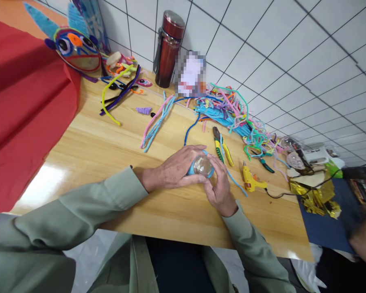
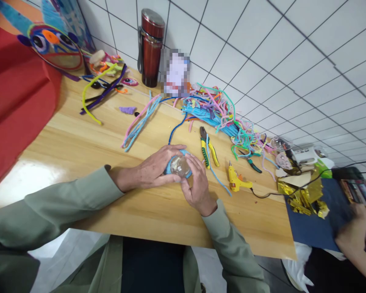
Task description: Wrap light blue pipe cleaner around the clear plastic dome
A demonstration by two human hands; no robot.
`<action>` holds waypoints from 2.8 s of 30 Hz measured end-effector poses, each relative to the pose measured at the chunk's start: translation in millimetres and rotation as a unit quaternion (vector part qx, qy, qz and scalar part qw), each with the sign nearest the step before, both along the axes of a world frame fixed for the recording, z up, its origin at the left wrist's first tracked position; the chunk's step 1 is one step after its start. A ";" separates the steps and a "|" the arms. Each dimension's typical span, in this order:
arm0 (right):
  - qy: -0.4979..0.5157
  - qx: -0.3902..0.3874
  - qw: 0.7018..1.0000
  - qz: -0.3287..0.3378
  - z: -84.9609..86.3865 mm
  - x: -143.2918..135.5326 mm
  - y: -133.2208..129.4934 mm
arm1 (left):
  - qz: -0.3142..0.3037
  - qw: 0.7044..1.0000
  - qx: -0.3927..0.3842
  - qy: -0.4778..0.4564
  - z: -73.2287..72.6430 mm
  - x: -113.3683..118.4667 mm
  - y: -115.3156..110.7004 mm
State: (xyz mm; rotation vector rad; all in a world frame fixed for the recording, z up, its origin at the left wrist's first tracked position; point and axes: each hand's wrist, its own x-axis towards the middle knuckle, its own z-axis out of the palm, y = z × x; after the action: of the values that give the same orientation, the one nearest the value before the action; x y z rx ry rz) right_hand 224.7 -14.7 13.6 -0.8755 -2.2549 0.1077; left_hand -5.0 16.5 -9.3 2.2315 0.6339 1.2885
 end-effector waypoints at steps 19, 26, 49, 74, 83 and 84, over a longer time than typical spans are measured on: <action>0.049 0.008 0.997 -0.051 -7.2 -3.3 -3.4 | -0.102 0.969 -0.207 -0.092 14.5 -9.1 -8.6; 0.063 0.003 0.996 -0.066 -9.3 -2.3 -2.4 | -0.054 0.986 -0.140 -0.067 12.2 -8.1 -3.2; 0.106 -0.032 0.993 -0.038 -5.3 -11.6 0.4 | 0.009 0.994 -0.045 0.102 8.6 -10.7 1.7; 0.206 -0.099 0.974 -0.008 -5.9 -2.5 7.2 | 0.007 0.985 -0.137 0.108 17.9 -21.4 4.4; 0.187 -0.071 0.980 -0.011 -11.0 -6.9 5.5 | -0.012 0.977 -0.192 0.093 16.9 -21.9 1.4; 0.184 -0.070 0.980 -0.010 -10.8 -6.2 5.8 | -0.010 0.976 -0.196 0.092 16.4 -21.7 1.3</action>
State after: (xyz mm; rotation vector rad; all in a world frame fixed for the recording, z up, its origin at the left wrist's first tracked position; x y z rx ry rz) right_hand 218.5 -8.9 2.8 -0.8716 -1.9085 0.3906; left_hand -26.7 17.9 7.1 2.0303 0.8492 0.8606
